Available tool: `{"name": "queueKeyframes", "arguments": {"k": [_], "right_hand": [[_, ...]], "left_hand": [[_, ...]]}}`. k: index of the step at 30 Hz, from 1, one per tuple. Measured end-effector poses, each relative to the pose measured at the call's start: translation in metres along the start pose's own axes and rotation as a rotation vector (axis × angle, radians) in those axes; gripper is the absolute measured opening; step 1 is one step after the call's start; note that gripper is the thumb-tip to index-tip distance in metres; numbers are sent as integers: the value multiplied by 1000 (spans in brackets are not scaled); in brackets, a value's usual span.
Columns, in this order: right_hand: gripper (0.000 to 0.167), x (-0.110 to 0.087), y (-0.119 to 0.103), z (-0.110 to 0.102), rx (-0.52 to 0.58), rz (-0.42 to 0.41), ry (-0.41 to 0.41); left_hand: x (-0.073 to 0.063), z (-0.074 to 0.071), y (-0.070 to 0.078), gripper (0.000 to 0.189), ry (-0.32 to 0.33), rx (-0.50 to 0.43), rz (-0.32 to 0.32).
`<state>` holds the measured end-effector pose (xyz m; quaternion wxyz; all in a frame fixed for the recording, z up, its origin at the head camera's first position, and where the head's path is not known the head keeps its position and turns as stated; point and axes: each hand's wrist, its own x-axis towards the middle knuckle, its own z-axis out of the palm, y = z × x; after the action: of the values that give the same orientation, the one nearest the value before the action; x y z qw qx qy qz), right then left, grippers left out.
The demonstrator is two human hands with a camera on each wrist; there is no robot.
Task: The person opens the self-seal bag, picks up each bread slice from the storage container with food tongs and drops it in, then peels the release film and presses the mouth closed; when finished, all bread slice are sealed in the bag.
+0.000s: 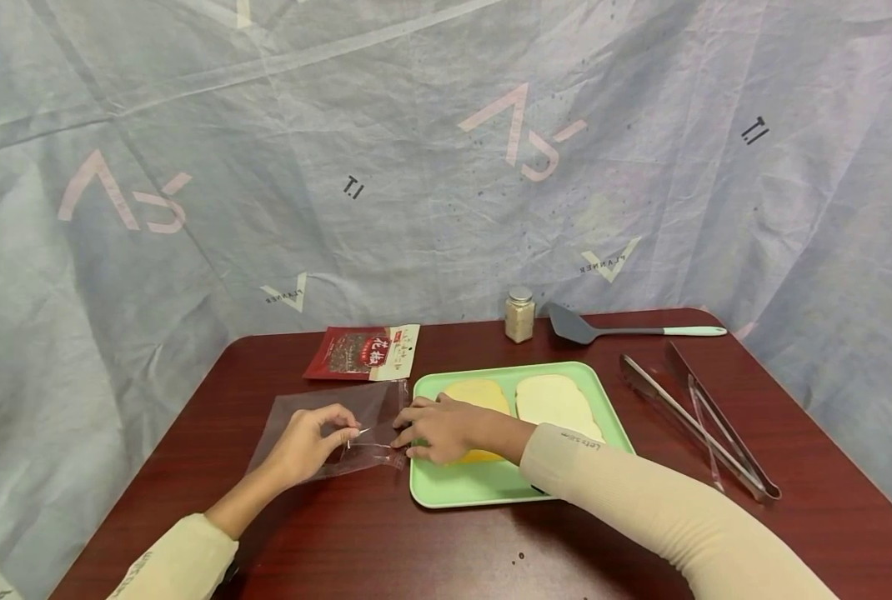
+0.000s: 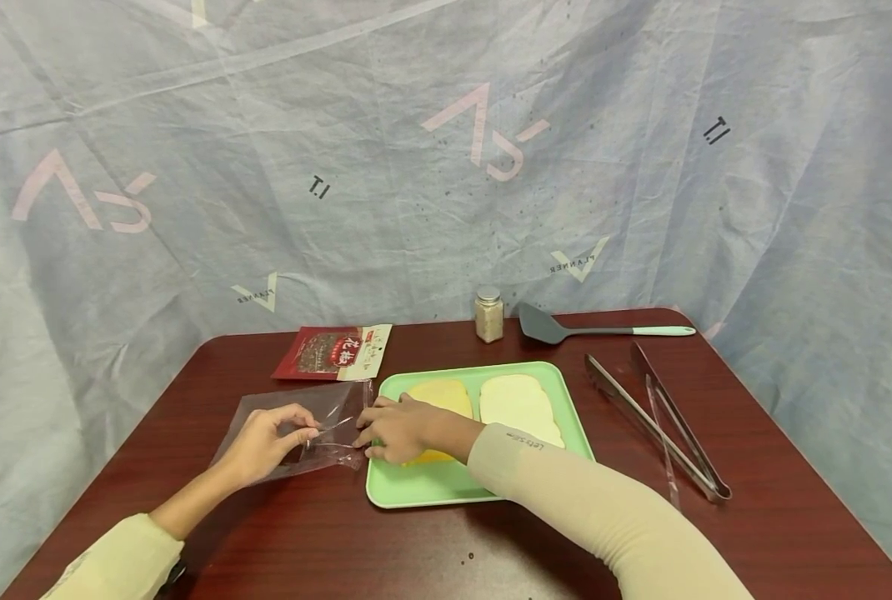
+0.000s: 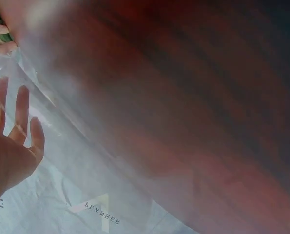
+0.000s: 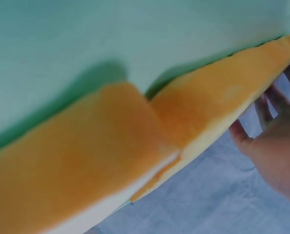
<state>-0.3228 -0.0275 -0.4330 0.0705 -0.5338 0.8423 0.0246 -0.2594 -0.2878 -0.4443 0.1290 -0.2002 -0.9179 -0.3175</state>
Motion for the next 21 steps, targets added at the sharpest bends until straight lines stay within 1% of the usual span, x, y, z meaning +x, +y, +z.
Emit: {"name": "queueKeyframes", "arguments": {"k": [3,8,12,16,19,21], "right_hand": [[36,0,1,0,-1,-3,4],[35,1,1,-1,10,-3,0],[34,7,-2,-1,-40,-12,23],[29,17,-6,-2,-150,-31,96],[27,25,-8,-2,-221,-51,162],[30,29,-9,-2,-245,-70,191]], "left_hand": [[2,0,1,16,6,-2,-8],[3,-2,2,17,22,16,0],[4,-3,0,16,33,35,18],[4,-3,0,15,44,27,20],[5,-2,1,10,40,20,27],[6,-2,1,6,36,16,29]]}}
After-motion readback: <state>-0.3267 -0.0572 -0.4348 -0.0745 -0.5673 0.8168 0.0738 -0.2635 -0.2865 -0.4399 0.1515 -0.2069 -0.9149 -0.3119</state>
